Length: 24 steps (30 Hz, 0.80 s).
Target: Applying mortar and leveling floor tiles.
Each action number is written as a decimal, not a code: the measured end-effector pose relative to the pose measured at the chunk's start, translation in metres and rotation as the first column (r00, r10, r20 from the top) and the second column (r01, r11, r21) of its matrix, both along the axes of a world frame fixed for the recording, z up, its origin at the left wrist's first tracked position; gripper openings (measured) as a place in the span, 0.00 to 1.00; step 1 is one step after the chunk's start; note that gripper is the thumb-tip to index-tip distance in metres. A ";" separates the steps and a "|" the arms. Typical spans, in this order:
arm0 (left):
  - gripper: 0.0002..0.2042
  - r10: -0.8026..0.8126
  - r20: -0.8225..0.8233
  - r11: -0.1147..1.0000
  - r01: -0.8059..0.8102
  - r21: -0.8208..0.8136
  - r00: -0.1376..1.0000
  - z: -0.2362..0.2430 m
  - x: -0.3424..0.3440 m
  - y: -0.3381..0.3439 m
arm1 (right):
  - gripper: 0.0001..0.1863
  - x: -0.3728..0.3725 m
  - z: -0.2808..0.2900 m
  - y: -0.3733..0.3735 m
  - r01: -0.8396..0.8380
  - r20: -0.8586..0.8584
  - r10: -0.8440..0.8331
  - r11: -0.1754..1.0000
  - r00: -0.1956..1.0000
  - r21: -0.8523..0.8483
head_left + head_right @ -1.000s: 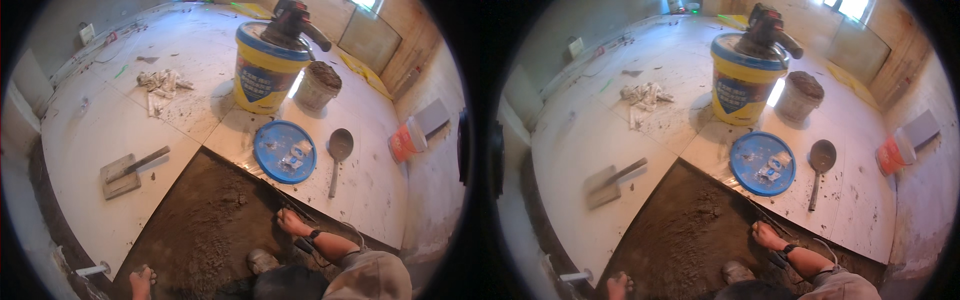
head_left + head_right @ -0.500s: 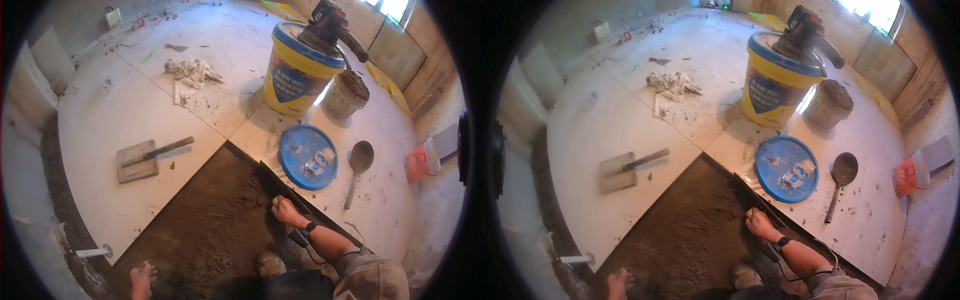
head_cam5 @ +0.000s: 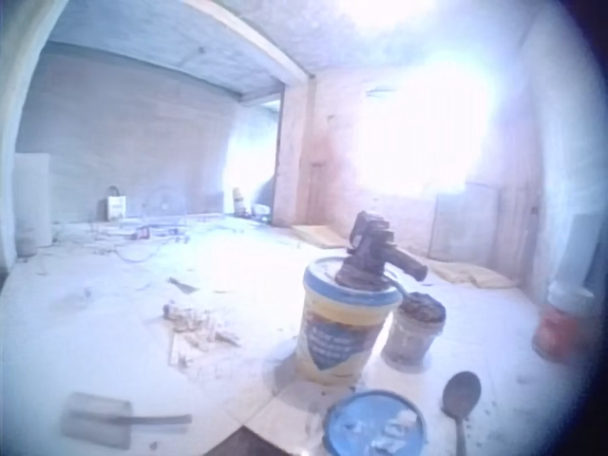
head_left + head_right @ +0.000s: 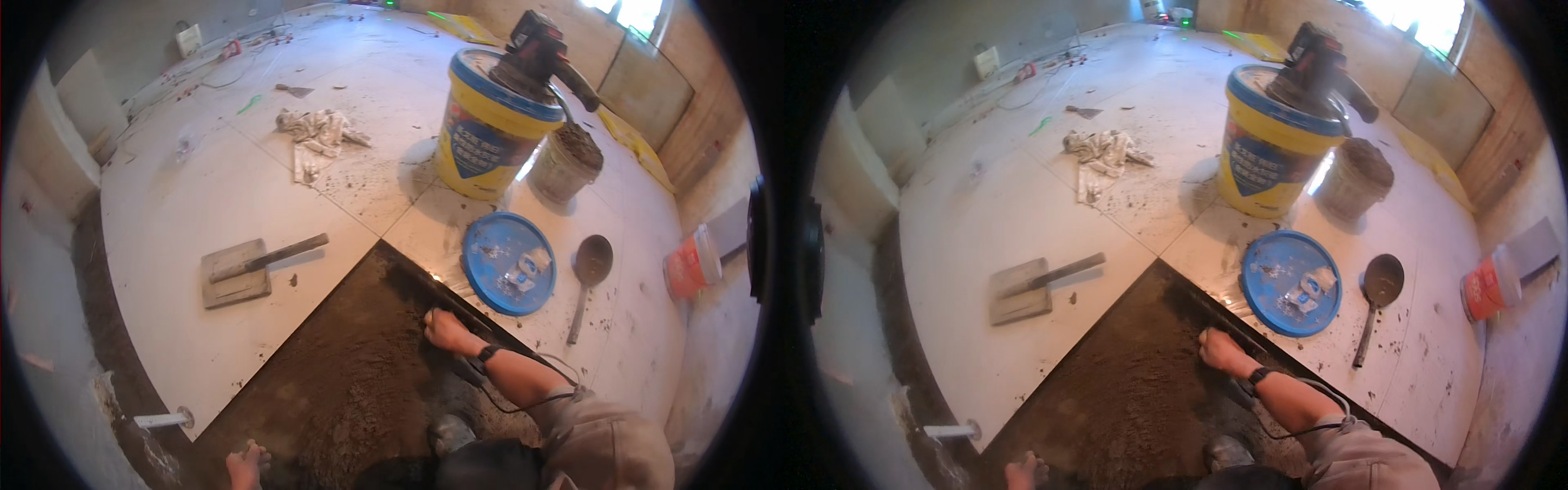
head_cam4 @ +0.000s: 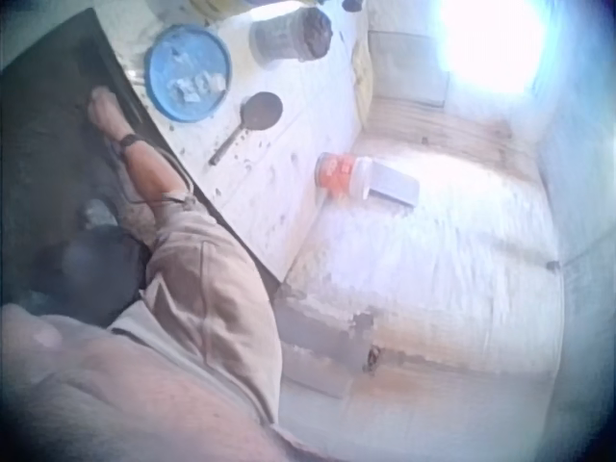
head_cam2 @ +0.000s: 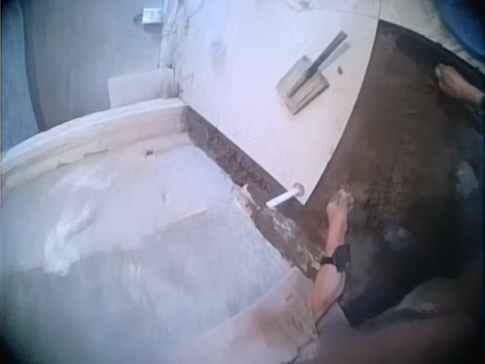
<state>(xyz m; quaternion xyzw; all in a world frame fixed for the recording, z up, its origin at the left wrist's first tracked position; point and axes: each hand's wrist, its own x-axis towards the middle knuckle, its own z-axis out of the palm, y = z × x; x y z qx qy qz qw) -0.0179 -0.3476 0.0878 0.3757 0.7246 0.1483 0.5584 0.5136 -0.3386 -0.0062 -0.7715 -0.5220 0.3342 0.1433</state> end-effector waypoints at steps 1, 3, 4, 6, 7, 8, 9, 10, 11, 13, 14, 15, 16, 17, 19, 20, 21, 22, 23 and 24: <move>0.19 0.050 -0.010 0.998 -0.050 -0.037 0.999 -0.001 -0.002 -0.004 | 0.16 -0.001 0.003 -0.025 -0.056 -0.005 0.057 0.997 0.998 0.061; 0.22 0.092 -0.014 0.995 -0.092 -0.038 0.996 -0.003 -0.005 -0.009 | 0.15 -0.006 0.014 -0.076 -0.126 -0.056 0.128 0.991 0.990 0.042; 0.22 0.098 -0.019 0.993 -0.099 -0.067 0.995 -0.004 -0.004 -0.009 | 0.15 -0.006 0.020 -0.097 -0.136 -0.110 0.130 0.989 0.985 -0.048; 0.21 0.065 -0.055 0.993 -0.070 -0.091 0.996 -0.004 0.002 -0.007 | 0.15 -0.004 0.031 -0.121 -0.053 -0.088 0.056 0.998 0.995 0.045; 0.21 0.030 -0.068 0.995 -0.036 -0.089 0.997 -0.004 0.007 -0.004 | 0.14 -0.006 0.035 -0.133 0.022 -0.035 -0.022 1.000 0.999 0.010; 0.20 0.065 -0.048 0.994 -0.069 -0.081 0.997 -0.003 0.013 0.000 | 0.13 -0.004 0.040 -0.143 0.130 -0.054 -0.128 0.991 0.990 0.019; 0.19 0.096 -0.027 0.992 -0.098 -0.073 0.995 0.000 0.021 0.005 | 0.12 -0.005 0.043 -0.150 0.176 -0.085 -0.175 0.984 0.981 -0.001; 0.19 0.055 -0.035 0.996 -0.058 -0.072 0.998 0.003 0.030 0.009 | 0.11 -0.004 0.045 -0.158 0.200 -0.126 -0.195 0.979 0.973 0.029; 0.19 0.032 0.016 0.999 -0.032 -0.039 0.999 0.006 0.040 0.014 | 0.11 -0.003 0.047 -0.166 0.259 -0.118 -0.258 0.966 0.959 -0.007; 0.17 0.009 0.053 1.000 -0.008 -0.012 0.999 0.013 0.059 0.023 | 0.10 -0.003 0.045 -0.181 0.009 -0.028 -0.015 0.977 1.000 -0.212; 0.17 -0.004 0.049 1.000 0.005 -0.011 0.999 0.017 0.066 0.027 | 0.10 -0.006 0.042 -0.189 0.009 -0.054 -0.019 0.985 0.998 -0.170; 0.17 -0.015 0.038 1.000 0.015 -0.007 0.999 0.018 0.074 0.028 | 0.11 -0.008 0.039 -0.198 0.030 -0.074 -0.041 0.989 0.996 -0.142; 0.17 -0.029 0.024 0.999 0.030 -0.015 0.999 0.018 0.079 0.027 | 0.11 -0.010 0.035 -0.210 0.056 -0.080 -0.068 0.989 0.994 -0.138; 0.18 -0.046 0.032 0.999 0.047 -0.023 0.998 0.018 0.084 0.026 | 0.10 -0.013 0.029 -0.215 0.091 -0.150 -0.147 0.941 0.978 -0.327; 0.18 -0.070 0.049 0.997 0.072 -0.042 0.996 0.017 0.089 0.022 | 0.10 -0.012 0.023 -0.226 0.066 -0.134 -0.087 0.986 0.987 -0.155; 0.18 -0.066 0.057 0.996 0.069 -0.054 0.996 0.016 0.091 0.019 | 0.10 -0.008 0.022 -0.232 0.003 -0.099 -0.014 0.994 0.995 -0.113; 0.19 -0.062 0.055 0.996 0.066 -0.068 0.997 0.016 0.091 0.019 | 0.10 -0.007 0.022 -0.239 0.022 -0.082 -0.028 0.997 0.996 -0.067; 0.19 -0.041 0.050 0.996 0.045 -0.081 0.998 0.016 0.091 0.018 | 0.11 -0.005 0.023 -0.245 0.075 -0.022 -0.077 0.995 0.997 -0.069; 0.18 -0.049 0.056 0.995 0.053 -0.086 0.997 0.015 0.092 0.018 | 0.11 -0.003 0.027 -0.253 0.082 -0.093 -0.085 0.996 0.992 -0.031; 0.18 -0.070 0.049 0.993 0.075 -0.089 0.996 0.017 0.091 0.021 | 0.11 -0.003 0.030 -0.260 0.119 -0.089 -0.130 0.985 0.987 -0.122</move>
